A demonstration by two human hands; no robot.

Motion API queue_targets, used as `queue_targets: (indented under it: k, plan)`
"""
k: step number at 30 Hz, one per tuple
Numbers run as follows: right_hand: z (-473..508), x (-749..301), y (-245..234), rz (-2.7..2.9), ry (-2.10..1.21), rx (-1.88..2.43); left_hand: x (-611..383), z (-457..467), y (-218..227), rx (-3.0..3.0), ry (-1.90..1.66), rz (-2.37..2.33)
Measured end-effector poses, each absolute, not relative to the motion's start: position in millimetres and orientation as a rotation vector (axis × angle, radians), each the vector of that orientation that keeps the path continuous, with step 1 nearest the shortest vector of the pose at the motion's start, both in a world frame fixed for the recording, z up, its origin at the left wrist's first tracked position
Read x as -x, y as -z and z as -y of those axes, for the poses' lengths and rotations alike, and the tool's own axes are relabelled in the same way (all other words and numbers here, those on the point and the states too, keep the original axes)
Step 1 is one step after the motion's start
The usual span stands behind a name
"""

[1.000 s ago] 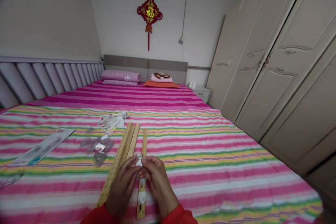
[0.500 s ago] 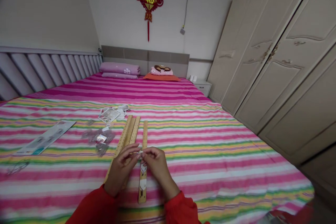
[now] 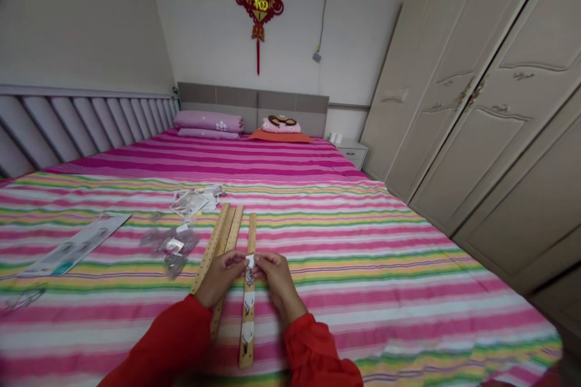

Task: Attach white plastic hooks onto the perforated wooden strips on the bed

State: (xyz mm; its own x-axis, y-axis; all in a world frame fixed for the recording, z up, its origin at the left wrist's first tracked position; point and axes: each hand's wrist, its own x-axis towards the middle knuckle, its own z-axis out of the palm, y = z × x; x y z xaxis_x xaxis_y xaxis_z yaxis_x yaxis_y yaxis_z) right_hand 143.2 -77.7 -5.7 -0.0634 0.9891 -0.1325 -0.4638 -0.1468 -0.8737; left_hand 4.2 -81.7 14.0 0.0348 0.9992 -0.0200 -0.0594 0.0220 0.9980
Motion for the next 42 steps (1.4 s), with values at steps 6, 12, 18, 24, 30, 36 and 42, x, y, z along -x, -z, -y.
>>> queue_targets:
  k: [6, 12, 18, 24, 30, 36, 42]
  plan:
    - [54, -140, 18, 0.747, -1.508, 0.93, -9, 58, -7, -1.016, -1.156, -1.17]
    - [37, -135, 32, 0.76, -1.38, 1.049, -9, 37, 15, -1.033, -1.157, -1.327]
    - [31, -130, 42, 0.762, -1.347, 1.094, -12, 28, 29, -1.176, -1.137, -1.474]
    - [28, -127, 50, 0.761, -1.331, 1.136, -11, 23, 25, -1.304, -1.095, -1.637]
    - [25, -124, 56, 0.762, -1.292, 1.174, -12, 19, 25, -1.417, -1.001, -1.773]
    - [24, -124, 59, 0.768, -1.282, 1.193, -12, 21, 28, -1.536, -0.938, -1.818]
    - [23, -124, 60, 0.767, -1.283, 1.204, -13, 22, 27, -1.575, -0.89, -1.843]
